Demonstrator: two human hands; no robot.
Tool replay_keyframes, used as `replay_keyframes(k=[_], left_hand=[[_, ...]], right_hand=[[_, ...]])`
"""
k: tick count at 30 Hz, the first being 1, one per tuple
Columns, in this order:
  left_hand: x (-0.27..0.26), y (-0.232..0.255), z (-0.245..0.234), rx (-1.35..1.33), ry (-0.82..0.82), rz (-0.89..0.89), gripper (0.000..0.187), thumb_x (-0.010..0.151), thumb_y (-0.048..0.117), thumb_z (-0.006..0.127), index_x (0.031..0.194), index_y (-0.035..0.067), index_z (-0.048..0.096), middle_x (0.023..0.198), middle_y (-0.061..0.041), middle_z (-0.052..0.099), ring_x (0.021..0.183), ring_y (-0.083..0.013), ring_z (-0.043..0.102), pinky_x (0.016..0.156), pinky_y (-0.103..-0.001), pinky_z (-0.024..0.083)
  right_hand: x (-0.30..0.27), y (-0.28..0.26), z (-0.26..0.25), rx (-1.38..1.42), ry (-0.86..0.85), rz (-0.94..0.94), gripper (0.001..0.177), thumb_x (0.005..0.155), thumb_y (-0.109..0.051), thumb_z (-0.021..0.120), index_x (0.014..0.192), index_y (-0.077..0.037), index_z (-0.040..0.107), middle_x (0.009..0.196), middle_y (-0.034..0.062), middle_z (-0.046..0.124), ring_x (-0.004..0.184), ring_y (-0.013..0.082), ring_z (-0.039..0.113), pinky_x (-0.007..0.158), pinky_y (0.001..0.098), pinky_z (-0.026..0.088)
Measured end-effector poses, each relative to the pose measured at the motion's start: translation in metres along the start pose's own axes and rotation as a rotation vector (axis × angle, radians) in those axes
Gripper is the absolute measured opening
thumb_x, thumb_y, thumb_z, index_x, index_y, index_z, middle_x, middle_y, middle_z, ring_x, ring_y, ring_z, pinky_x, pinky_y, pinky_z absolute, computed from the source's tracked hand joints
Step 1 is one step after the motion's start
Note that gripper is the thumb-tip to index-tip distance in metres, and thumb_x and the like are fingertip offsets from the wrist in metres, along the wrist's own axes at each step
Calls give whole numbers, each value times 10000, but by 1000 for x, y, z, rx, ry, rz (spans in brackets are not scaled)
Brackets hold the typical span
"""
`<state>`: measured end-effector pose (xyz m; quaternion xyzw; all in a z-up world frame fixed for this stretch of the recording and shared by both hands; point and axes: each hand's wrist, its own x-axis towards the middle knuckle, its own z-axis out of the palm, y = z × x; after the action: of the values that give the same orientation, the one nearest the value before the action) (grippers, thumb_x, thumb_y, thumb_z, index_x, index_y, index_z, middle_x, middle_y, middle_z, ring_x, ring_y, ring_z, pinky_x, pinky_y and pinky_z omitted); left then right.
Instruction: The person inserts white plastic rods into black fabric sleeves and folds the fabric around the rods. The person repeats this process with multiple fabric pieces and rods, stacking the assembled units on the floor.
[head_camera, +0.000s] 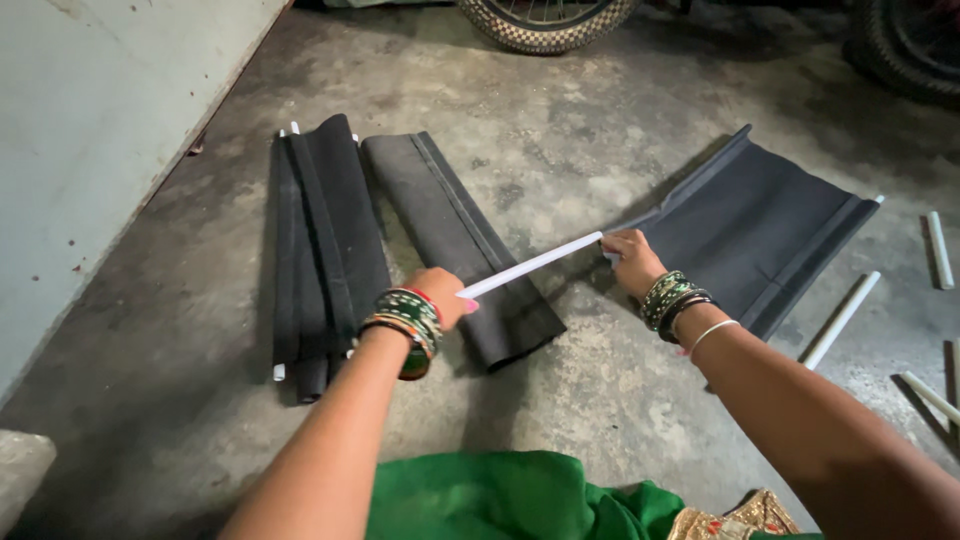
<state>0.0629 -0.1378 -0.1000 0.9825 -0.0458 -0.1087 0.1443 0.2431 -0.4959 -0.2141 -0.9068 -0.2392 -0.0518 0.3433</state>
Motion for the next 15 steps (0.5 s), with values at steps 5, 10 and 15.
replay_keyframes(k=[5,10,15], left_hand=[[-26,26,-28,-588,-282,-115,459,883,167,720,1297,157,521,760,-113,702,560,-196,610,546,-384,525],[-51,-3,-57,-700,-394,-220,248,914,84,683,1147,1,657,727,-95,703,526,-154,614,478,-331,505],[-29,17,-37,-573,-283,-104,223,927,129,690,1108,0,716,760,-82,758,523,-141,649,484,-304,530]], right_hand=[[-7,-12,-19,-38,48,-29,518,802,93,518,1262,-58,701,1334,190,591,1258,358,566,1106,380,457],[-8,-28,-26,-2,97,67,530,807,104,484,1261,-70,693,1365,187,576,1270,352,572,1105,378,457],[-13,-49,-15,-38,40,4,516,856,99,483,1289,-91,691,1337,193,568,1242,359,573,1113,376,458]])
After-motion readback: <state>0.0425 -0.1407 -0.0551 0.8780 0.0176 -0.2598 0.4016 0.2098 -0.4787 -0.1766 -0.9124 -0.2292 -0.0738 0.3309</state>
